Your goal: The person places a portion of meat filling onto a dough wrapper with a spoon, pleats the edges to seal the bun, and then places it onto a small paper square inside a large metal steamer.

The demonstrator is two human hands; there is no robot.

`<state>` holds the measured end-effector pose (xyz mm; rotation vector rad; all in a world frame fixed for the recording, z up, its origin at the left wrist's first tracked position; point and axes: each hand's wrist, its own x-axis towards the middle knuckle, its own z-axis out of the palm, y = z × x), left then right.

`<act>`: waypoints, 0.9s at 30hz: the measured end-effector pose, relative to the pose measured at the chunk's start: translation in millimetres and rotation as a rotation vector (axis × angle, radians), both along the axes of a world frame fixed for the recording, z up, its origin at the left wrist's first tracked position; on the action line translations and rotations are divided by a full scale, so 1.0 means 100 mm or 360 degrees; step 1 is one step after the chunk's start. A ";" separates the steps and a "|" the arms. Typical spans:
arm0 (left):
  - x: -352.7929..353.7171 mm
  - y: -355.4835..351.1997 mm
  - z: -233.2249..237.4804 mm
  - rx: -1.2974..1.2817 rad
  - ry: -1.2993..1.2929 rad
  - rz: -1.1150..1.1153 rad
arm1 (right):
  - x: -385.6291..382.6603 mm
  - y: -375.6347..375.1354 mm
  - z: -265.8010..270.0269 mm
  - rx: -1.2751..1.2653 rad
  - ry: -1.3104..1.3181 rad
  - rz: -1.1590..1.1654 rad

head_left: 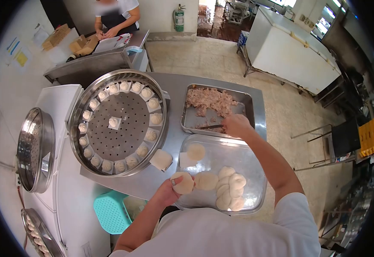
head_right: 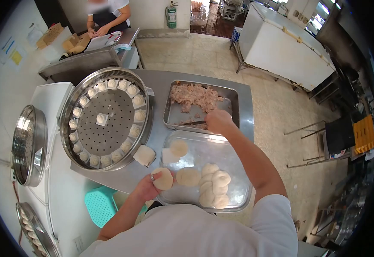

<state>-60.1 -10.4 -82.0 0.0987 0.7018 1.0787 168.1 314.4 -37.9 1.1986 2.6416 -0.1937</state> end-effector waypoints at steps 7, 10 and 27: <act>-0.06 -0.08 0.09 -0.0063 0.0058 0.0079 | 0.18 0.04 -0.04 0.0003 0.0136 -0.0064; -0.08 -0.10 0.08 -0.0084 0.0074 0.0088 | 0.14 0.01 0.09 0.0004 0.0206 -0.0107; -0.02 -0.04 0.23 -0.0021 0.0044 0.0067 | -0.04 -0.13 0.10 -0.0150 0.0134 -0.0207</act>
